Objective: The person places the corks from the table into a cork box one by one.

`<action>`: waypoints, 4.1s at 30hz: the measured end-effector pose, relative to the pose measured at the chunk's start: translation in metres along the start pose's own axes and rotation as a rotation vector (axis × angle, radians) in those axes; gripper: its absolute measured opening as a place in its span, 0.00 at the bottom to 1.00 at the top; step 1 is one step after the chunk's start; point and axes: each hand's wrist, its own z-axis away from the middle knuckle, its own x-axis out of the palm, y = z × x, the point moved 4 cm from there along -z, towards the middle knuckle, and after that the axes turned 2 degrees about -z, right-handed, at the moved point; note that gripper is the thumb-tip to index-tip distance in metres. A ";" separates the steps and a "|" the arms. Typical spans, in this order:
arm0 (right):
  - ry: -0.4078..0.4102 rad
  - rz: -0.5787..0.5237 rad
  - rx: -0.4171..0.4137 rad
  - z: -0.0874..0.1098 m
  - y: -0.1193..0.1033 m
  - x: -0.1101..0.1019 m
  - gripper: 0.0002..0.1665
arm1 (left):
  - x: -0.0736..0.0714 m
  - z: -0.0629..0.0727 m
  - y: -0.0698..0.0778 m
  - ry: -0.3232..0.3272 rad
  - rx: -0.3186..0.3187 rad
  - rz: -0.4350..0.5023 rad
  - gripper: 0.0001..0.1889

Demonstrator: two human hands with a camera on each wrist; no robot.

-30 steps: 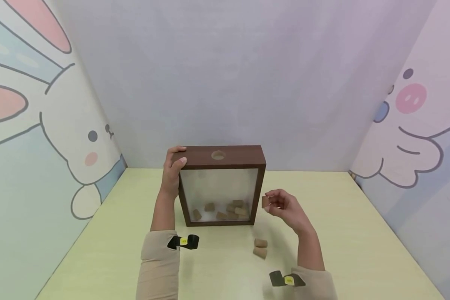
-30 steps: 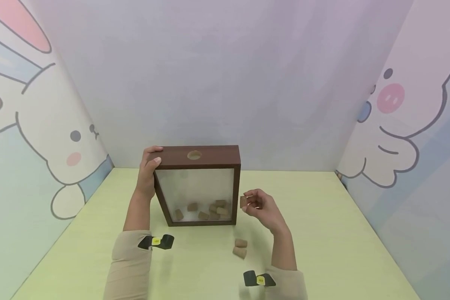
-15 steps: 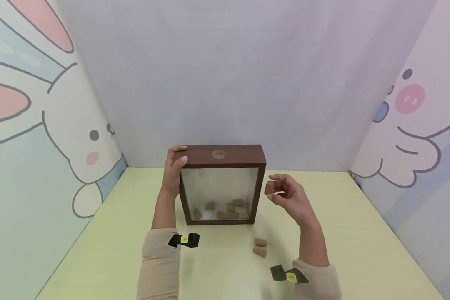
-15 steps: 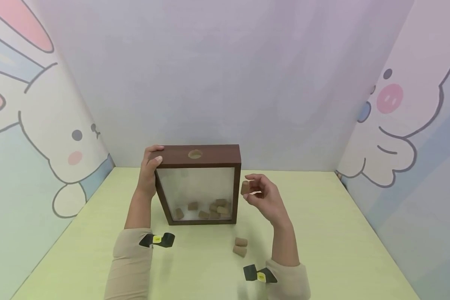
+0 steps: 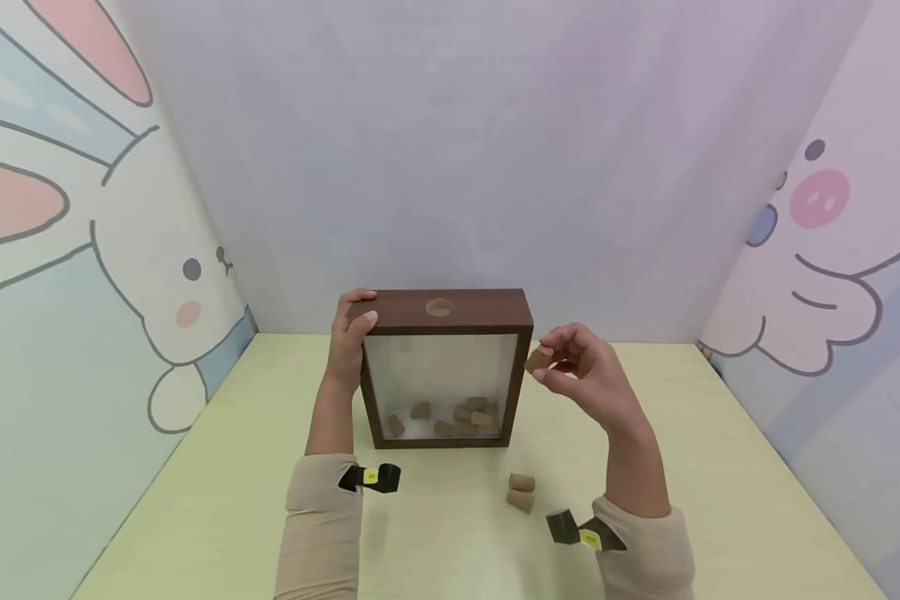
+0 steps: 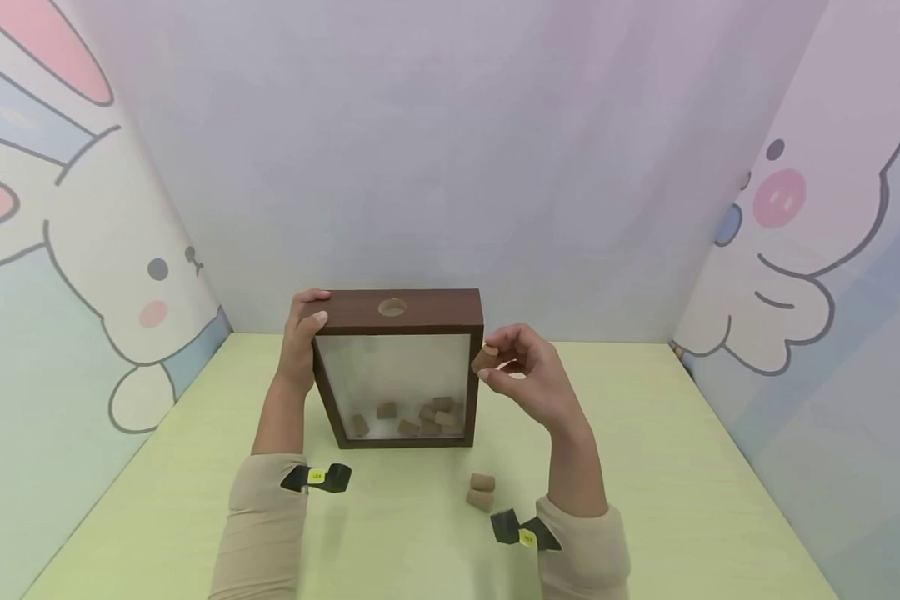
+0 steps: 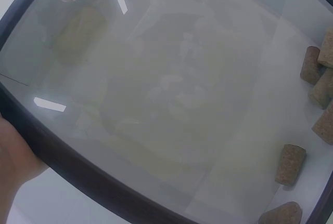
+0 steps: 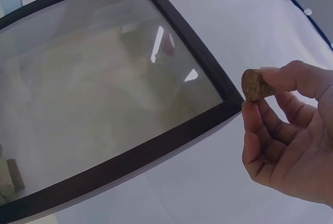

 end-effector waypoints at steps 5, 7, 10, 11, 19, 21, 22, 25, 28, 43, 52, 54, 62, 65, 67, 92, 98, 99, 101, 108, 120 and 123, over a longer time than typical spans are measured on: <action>-0.089 0.048 0.091 -0.015 -0.009 0.000 0.15 | 0.001 0.000 -0.001 -0.004 -0.007 0.001 0.17; -0.122 0.066 0.117 -0.020 -0.013 0.000 0.15 | 0.001 0.000 -0.001 -0.004 -0.007 -0.004 0.17; -0.165 0.087 0.139 -0.028 -0.019 0.000 0.15 | 0.000 0.000 -0.001 -0.004 -0.002 -0.009 0.18; -0.176 0.091 0.145 -0.030 -0.022 0.000 0.15 | 0.001 -0.001 -0.001 -0.005 -0.001 -0.009 0.18; -0.231 0.070 0.158 -0.051 -0.035 0.004 0.16 | 0.001 -0.002 -0.001 -0.007 0.009 -0.020 0.18; -0.235 0.063 0.157 -0.057 -0.036 0.005 0.16 | 0.001 -0.002 -0.002 -0.004 0.005 -0.018 0.18; -0.236 0.065 0.160 -0.060 -0.037 0.006 0.16 | 0.000 -0.001 -0.002 -0.002 0.003 -0.019 0.18; -0.231 0.061 0.176 -0.068 -0.039 0.009 0.16 | 0.000 -0.001 -0.003 -0.001 0.002 -0.026 0.18; -0.223 0.048 0.188 -0.074 -0.041 0.011 0.17 | 0.000 -0.001 -0.003 -0.003 0.008 -0.031 0.18; -0.250 0.095 0.223 -0.110 -0.042 0.034 0.14 | 0.001 -0.001 -0.001 0.002 0.016 -0.026 0.18; -0.330 0.164 0.305 -0.129 -0.033 0.044 0.14 | 0.001 -0.001 0.000 -0.012 0.016 -0.012 0.18; -0.348 0.183 0.332 -0.133 -0.032 0.046 0.14 | 0.001 -0.001 -0.001 -0.008 0.014 -0.018 0.17; -0.359 0.183 0.459 -0.146 -0.030 0.055 0.15 | 0.002 -0.003 0.001 -0.020 0.018 0.011 0.17; -0.353 0.176 0.481 -0.148 -0.028 0.058 0.15 | 0.003 -0.003 0.002 -0.024 0.010 0.009 0.17; -0.357 0.179 0.481 -0.150 -0.028 0.061 0.15 | 0.002 -0.002 0.003 -0.026 0.007 0.004 0.18; -0.339 0.218 0.360 -0.123 -0.035 0.056 0.18 | 0.000 0.003 0.008 -0.022 -0.024 0.007 0.18; -0.315 0.160 0.201 -0.088 -0.045 0.036 0.19 | 0.001 0.002 0.005 -0.028 -0.003 0.015 0.16; -0.315 0.154 0.172 -0.082 -0.047 0.033 0.19 | 0.001 0.002 0.004 -0.028 -0.002 0.012 0.16; -0.319 0.158 0.116 -0.071 -0.049 0.026 0.18 | 0.003 0.002 0.004 -0.030 -0.002 0.004 0.17; -0.338 0.220 0.033 -0.041 -0.051 0.006 0.19 | 0.003 0.002 0.004 -0.022 -0.001 -0.012 0.18; -0.340 0.115 0.126 0.003 -0.006 -0.004 0.18 | -0.002 0.001 0.005 -0.018 -0.008 -0.010 0.17; -0.368 0.092 0.142 0.012 0.006 -0.002 0.18 | -0.003 0.000 0.006 -0.014 -0.007 -0.007 0.16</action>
